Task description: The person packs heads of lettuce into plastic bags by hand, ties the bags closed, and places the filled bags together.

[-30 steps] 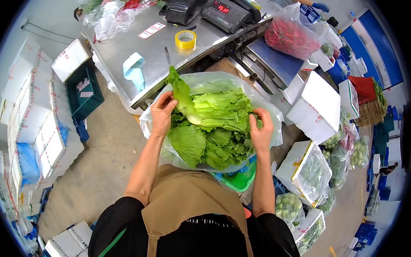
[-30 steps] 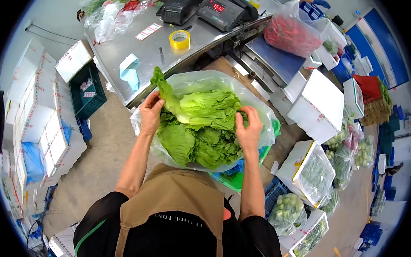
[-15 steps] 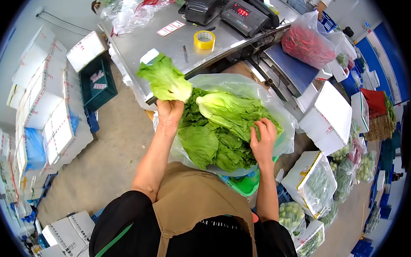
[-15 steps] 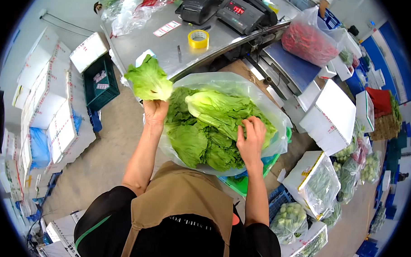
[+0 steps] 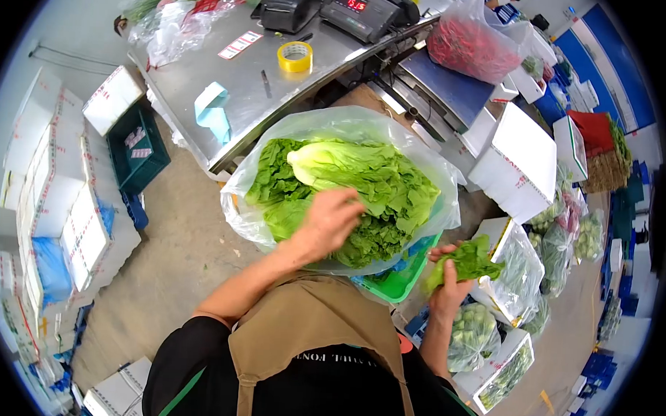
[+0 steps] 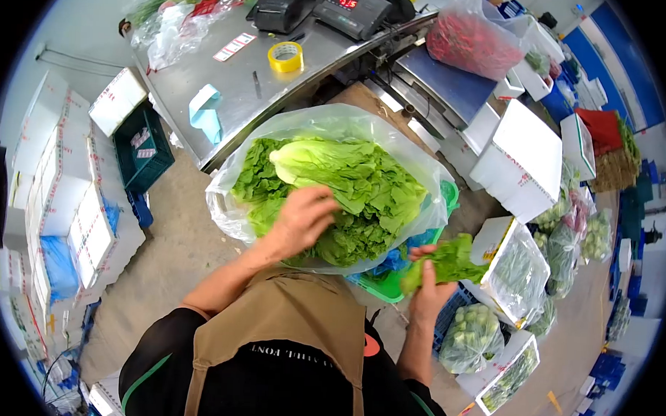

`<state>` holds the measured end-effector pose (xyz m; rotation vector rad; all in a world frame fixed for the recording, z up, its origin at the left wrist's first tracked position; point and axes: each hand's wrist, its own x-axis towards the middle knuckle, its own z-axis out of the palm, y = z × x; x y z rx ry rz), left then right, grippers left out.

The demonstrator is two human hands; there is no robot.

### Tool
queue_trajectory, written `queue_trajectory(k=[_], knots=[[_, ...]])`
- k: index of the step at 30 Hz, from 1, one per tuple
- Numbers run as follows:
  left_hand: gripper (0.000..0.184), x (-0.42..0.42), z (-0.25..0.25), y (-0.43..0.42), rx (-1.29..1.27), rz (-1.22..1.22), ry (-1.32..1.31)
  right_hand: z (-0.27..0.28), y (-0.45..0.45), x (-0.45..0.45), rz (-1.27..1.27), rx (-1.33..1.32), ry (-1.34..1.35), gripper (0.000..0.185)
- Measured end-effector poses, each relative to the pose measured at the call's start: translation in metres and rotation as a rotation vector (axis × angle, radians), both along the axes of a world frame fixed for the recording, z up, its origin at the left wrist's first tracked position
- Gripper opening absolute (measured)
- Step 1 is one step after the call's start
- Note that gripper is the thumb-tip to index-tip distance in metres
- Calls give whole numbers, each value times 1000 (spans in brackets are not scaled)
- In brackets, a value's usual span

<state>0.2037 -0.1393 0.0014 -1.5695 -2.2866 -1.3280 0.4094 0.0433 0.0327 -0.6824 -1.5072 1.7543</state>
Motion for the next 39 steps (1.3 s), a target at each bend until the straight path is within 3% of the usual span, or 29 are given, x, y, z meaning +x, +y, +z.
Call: queue_trajectory(k=[2,4,5,8,13,18,26,30,34,37,39], knots=[[55,-20,-9,2,-133,171,166,-25,27,28,-161,118,-305,43],[62,-26,-1,3,-233,225,149,-61,53,51,-216,310,-663,44],[66,-29,2,5,-281,255,142,-75,57,52,-250,573,-865,44],[73,-36,-12,9,-306,224,108,-43,37,16,-308,1149,-808,43],[71,-38,-15,11,-292,227,111,-16,-11,-80,-2,1184,-294,36],[72,-40,-16,12,-296,234,95,-42,-21,-141,141,1289,-501,26],[74,-41,-20,11,-287,240,103,-55,-4,-138,-32,1257,-371,10],[76,-44,-21,11,-303,219,97,14,9,-88,-230,1183,-246,14],[71,-43,2,-1,-264,202,68,14,38,-22,-608,939,-325,16],[59,-39,13,-27,-159,326,91,-31,81,15,-495,1107,-542,14],[51,-35,19,-53,-95,469,133,-80,100,44,-315,1053,-803,13]])
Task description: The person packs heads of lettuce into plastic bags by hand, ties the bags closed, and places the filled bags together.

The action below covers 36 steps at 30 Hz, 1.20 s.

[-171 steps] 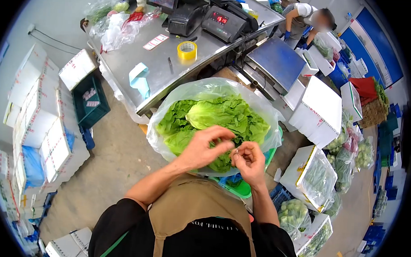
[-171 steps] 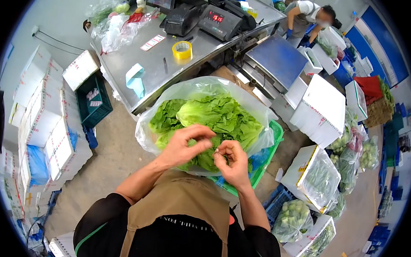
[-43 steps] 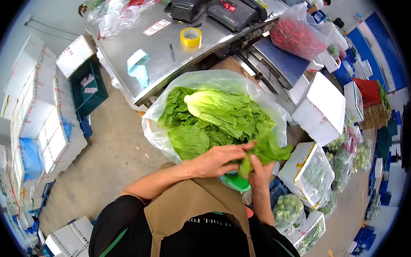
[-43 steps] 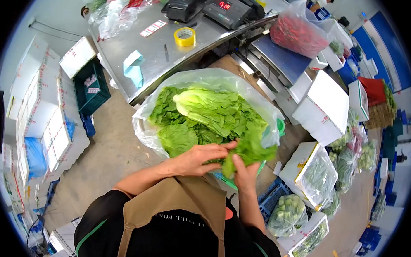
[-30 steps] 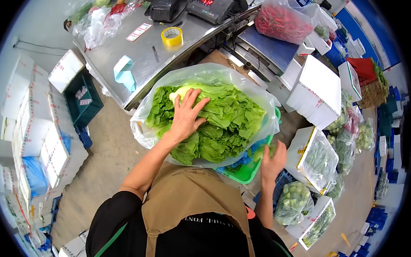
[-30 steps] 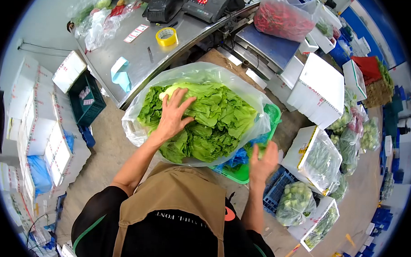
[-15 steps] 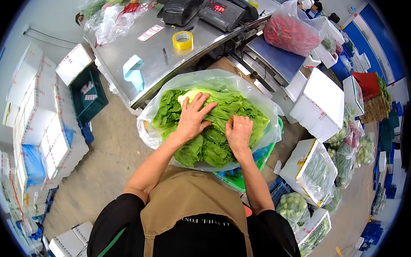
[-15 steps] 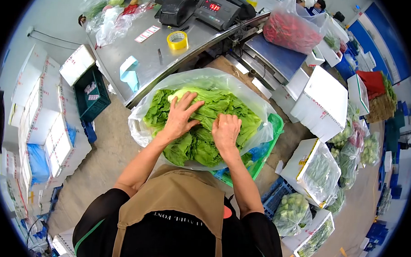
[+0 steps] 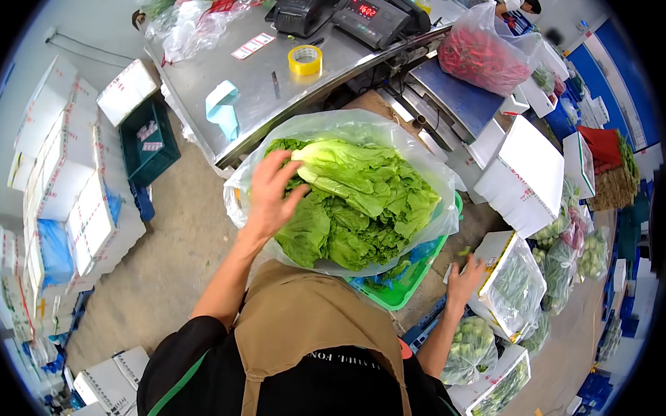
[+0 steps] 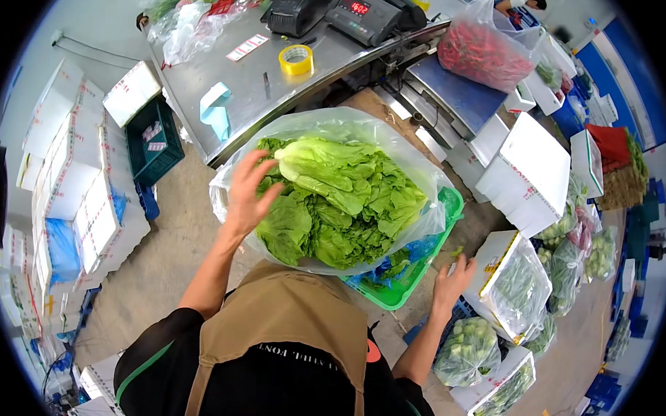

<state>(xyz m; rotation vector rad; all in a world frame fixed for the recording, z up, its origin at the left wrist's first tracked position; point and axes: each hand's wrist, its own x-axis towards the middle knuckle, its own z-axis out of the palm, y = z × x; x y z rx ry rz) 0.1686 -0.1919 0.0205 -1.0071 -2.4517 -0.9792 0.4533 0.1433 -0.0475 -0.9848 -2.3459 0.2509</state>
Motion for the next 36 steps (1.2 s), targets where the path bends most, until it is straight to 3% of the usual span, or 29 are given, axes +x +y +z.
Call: queue_trajectory(k=[1,3,7,10,14,16,18,19,22,30,36], knots=[[47,2,3,-13,20,86,39,-14,4,9,0,-64,-134,13],[48,7,5,-36,21,292,69,-12,-1,4,58,-113,-42,13],[49,13,1,-61,-20,571,36,60,-61,-62,284,11,165,20],[44,18,4,-61,-6,676,-417,99,-99,-131,716,-11,171,45],[29,10,-8,-70,80,599,-487,73,-105,-227,990,104,-128,87],[21,8,-10,-76,148,537,-405,72,-107,-256,1015,128,-357,97],[19,4,-10,-81,247,487,-483,67,-113,-271,1008,167,-495,106],[17,3,-9,-83,296,460,-524,66,-115,-273,1005,161,-535,104],[17,-2,3,-83,728,323,-1011,75,-125,-269,1030,207,-592,97],[24,-11,8,-85,1086,252,-1320,96,-125,-262,1183,634,-247,72],[26,1,-5,-97,1373,177,-1741,42,-93,-265,1207,439,-262,75]])
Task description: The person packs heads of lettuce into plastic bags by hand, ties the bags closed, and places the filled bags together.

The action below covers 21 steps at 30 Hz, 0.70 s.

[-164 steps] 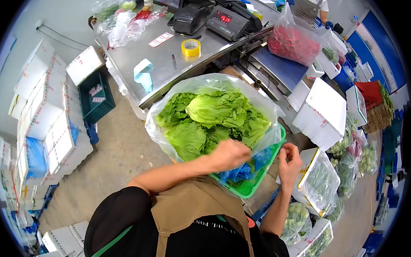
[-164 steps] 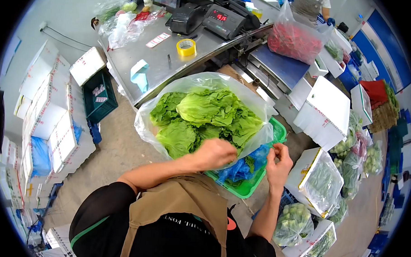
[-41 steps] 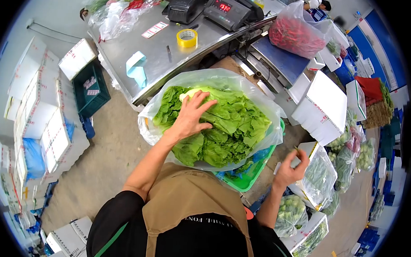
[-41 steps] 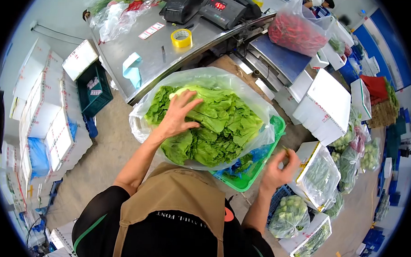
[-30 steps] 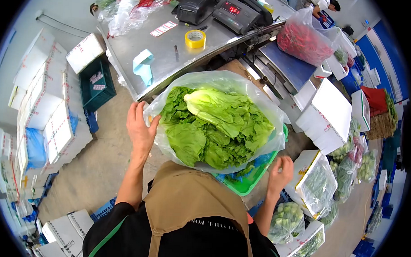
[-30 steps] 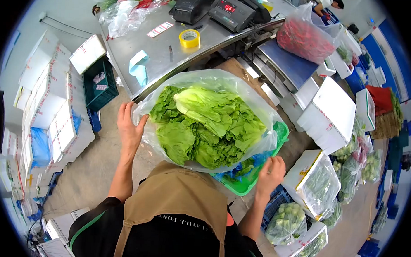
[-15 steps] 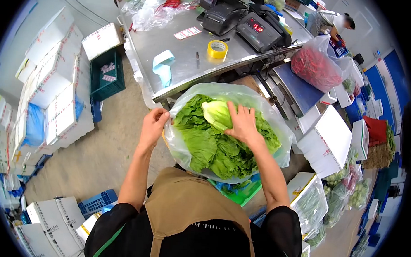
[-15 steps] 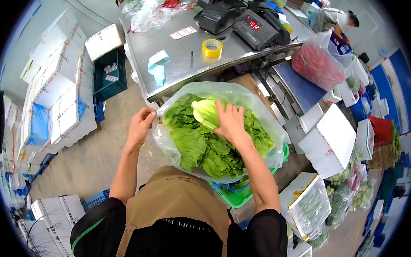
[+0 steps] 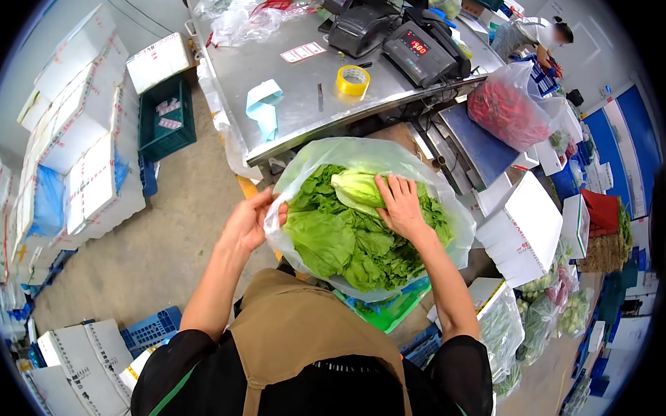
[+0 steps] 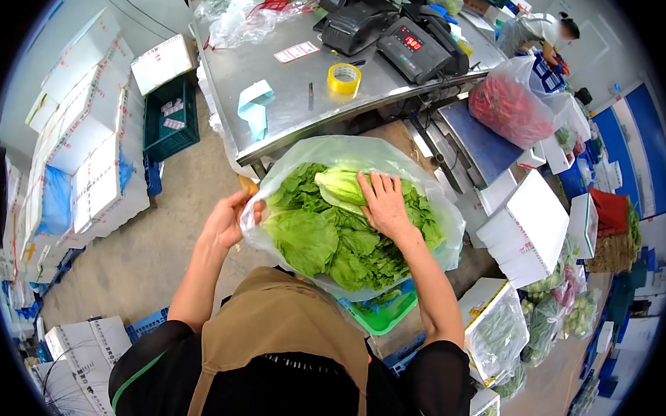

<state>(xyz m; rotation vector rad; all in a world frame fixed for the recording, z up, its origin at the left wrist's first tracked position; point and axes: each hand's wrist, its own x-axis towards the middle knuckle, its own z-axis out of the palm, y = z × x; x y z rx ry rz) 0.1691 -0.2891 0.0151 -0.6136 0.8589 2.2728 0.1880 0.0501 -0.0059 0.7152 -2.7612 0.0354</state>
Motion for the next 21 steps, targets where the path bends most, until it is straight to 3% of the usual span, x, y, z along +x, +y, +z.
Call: queue_trajectory(k=[5,8,10,12,14,17,18,21], knots=[[23,18,-3,5,89,-232,-144,43,6,17,18,-51,24,67],[21,13,-12,-6,241,-353,60,81,21,58,-374,-203,277,70],[23,8,-13,-5,301,-414,179,84,38,88,-766,-178,361,75],[26,11,0,8,260,-353,258,54,71,115,-1063,-51,283,80],[29,11,2,17,212,-298,300,37,99,132,-1275,-230,-272,66],[32,0,1,26,220,-272,330,4,141,145,-1201,-1075,-381,39],[32,-6,0,25,280,-291,352,10,130,140,-1058,-1449,-220,25],[25,-15,15,34,344,-305,410,38,100,115,-718,-1935,-158,28]])
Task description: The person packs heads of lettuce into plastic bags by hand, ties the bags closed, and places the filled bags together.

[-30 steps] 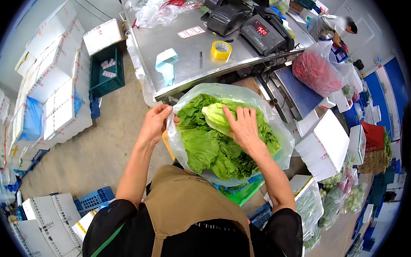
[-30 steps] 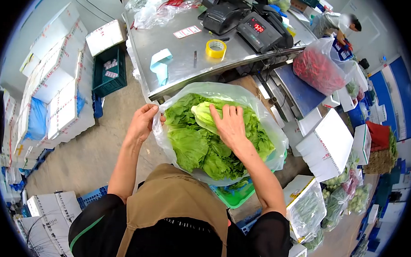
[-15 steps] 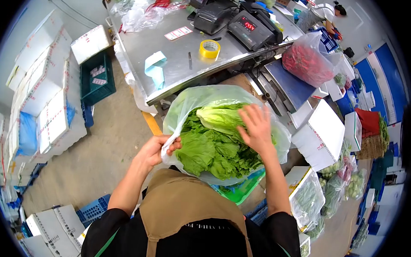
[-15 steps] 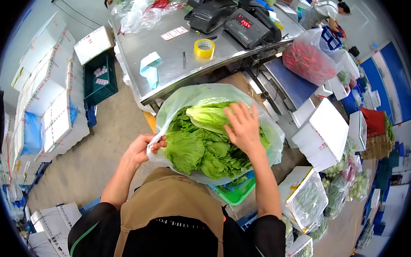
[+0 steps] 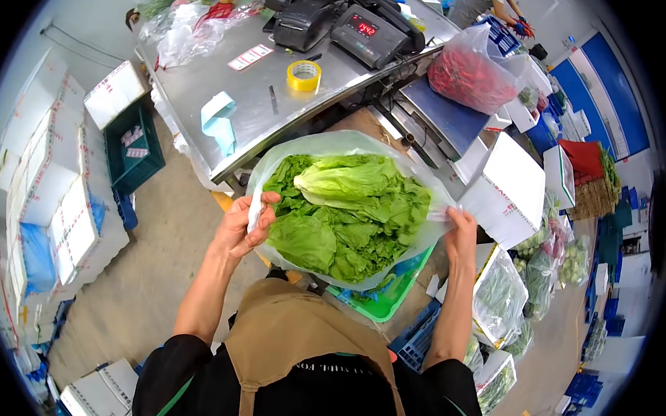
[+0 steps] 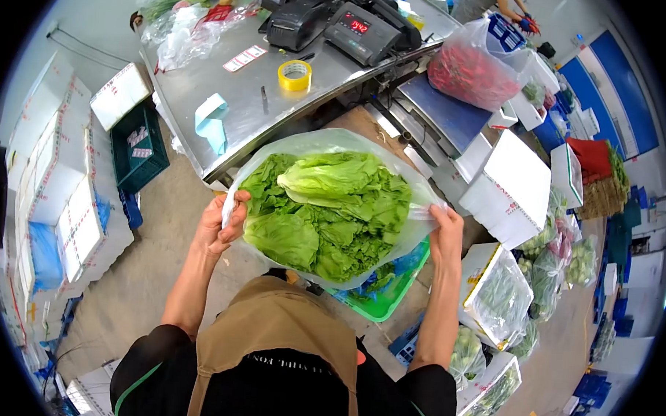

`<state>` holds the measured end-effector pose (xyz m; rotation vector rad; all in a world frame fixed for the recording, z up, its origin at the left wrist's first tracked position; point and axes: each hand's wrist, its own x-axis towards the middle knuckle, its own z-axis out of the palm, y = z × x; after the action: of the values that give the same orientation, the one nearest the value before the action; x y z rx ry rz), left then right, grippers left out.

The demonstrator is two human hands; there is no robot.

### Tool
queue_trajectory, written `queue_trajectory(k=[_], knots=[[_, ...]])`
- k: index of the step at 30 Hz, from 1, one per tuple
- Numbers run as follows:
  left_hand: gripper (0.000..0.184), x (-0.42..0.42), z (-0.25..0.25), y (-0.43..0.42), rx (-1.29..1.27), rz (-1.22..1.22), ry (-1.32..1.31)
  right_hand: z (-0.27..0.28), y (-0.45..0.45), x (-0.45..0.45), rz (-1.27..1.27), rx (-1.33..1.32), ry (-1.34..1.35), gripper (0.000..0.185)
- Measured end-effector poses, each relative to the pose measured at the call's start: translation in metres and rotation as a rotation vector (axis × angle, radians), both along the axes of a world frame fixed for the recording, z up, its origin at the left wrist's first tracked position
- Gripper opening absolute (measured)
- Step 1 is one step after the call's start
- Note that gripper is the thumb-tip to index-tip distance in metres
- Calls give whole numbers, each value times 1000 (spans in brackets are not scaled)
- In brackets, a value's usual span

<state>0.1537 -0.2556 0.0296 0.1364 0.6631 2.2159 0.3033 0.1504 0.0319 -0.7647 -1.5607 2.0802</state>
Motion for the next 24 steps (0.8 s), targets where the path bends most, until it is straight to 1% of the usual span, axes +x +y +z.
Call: queue_trajectory(k=[3,6,7,11,14,15,18,19,22,23,24], knots=[[17,-2,24,14,28,-7,26,53,-30,-15,122,-221,68,22],[16,-8,61,16,58,-57,101,82,-38,-28,172,3,70,18],[17,-10,68,16,76,-67,127,93,-42,-33,190,33,105,16],[19,-18,113,12,156,-110,223,136,-50,-38,145,-3,270,11],[20,-21,134,17,253,-187,322,161,-60,-36,202,33,342,11],[20,-21,138,18,261,-199,237,166,-61,-32,237,33,346,12],[20,-23,127,18,241,-153,124,159,-61,-31,193,6,264,14],[18,-26,117,20,182,-137,162,148,-56,-33,179,13,200,15],[16,-40,78,33,-227,-143,228,103,-39,-46,162,-31,67,13],[15,-48,68,37,-262,-153,124,89,-34,-44,157,-59,57,13],[15,-53,69,38,-315,-152,194,80,-30,-45,153,-82,55,13]])
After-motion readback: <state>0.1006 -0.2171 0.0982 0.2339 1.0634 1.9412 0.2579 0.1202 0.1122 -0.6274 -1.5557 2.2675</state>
